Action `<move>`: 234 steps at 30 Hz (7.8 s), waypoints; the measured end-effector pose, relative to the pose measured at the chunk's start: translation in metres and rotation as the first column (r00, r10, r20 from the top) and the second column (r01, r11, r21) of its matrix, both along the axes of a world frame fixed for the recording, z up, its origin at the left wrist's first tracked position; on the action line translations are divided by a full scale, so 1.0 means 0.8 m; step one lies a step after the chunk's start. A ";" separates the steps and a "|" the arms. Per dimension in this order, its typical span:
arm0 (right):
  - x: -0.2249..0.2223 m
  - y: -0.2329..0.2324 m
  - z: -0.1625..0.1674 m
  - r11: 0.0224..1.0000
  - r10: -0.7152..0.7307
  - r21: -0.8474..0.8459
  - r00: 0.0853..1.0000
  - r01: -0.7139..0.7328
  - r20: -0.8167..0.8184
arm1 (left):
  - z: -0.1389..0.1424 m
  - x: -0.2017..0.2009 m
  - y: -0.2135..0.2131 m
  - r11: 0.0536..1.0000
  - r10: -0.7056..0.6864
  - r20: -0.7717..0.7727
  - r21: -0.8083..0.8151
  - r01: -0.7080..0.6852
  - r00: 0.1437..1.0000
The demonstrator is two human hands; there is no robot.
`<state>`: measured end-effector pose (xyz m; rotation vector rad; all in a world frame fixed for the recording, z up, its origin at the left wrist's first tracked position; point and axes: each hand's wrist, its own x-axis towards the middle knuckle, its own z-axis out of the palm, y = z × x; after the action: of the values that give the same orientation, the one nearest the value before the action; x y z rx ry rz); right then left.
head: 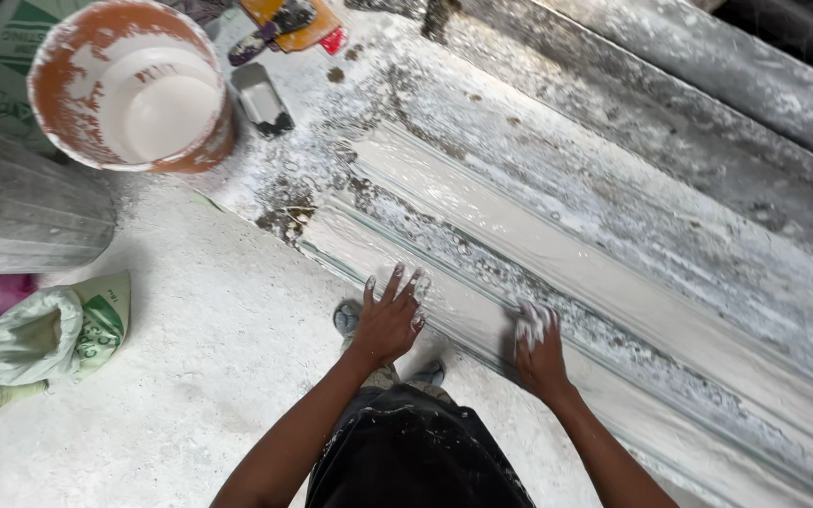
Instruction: The person applies a white plaster slurry by hand onto long decorative plaster moldings laid on a workbench, rubbing the coating along the surfaces and edges. They then mix slurry in a bucket by hand and pour it along a molding, and briefly handle hanging decorative ceiling medallions.
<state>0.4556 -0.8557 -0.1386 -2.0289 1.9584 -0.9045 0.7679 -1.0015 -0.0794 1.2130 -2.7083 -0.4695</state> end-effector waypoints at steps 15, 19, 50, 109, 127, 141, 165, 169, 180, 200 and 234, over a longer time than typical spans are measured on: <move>0.149 -0.444 0.095 0.971 0.058 0.229 0.996 -0.073 0.073 | 0.045 0.030 -0.406 0.792 0.591 -0.106 0.263 -0.550 0.800; 0.176 -0.506 0.078 0.942 0.137 0.320 0.987 -0.103 -0.084 | 0.022 0.036 -0.420 0.840 0.520 -0.072 0.224 -0.494 0.851; 0.285 -0.584 0.042 0.708 0.268 0.678 0.814 0.196 -0.515 | -0.023 0.046 -0.426 0.500 0.812 -0.294 0.795 -0.343 0.504; 0.095 -0.418 0.014 0.676 -0.487 0.695 0.857 0.246 0.170 | 0.000 0.027 -0.373 0.977 -0.193 0.059 0.099 0.187 0.979; 0.078 -0.373 0.066 0.831 -0.371 0.490 0.919 0.263 0.136 | -0.015 -0.032 -0.311 0.938 -0.343 0.104 0.098 0.334 0.933; 0.176 -0.547 0.088 0.825 -0.237 0.549 0.963 0.131 0.128 | -0.019 0.044 -0.360 0.985 -0.149 -0.012 -0.095 0.147 0.989; 0.232 -0.527 0.028 0.846 0.125 0.527 0.928 0.085 -0.352 | -0.043 0.062 -0.395 0.985 0.169 -0.416 0.109 -0.136 0.893; 0.224 -0.499 0.021 0.767 0.140 0.613 0.883 0.189 -0.448 | -0.029 0.043 -0.387 0.995 -0.013 -0.178 0.093 0.030 0.984; 0.063 -0.322 0.042 0.858 -0.016 0.408 0.811 0.312 -0.585 | -0.024 0.026 -0.376 0.996 -0.083 0.132 0.052 0.077 0.988; 0.210 -0.480 0.031 0.755 0.097 0.626 0.911 0.195 -0.401 | -0.020 0.026 -0.364 0.997 -0.045 0.070 0.063 0.041 0.997; 0.226 -0.566 -0.002 0.846 0.357 -0.052 0.636 -0.530 -0.684 | 0.057 0.104 0.022 0.752 0.613 -0.419 0.047 -0.658 0.670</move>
<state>0.6365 -1.3089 -0.1406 -3.1216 1.4517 -0.3347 0.8511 -0.9840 -0.0336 1.6878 -1.7664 -0.4033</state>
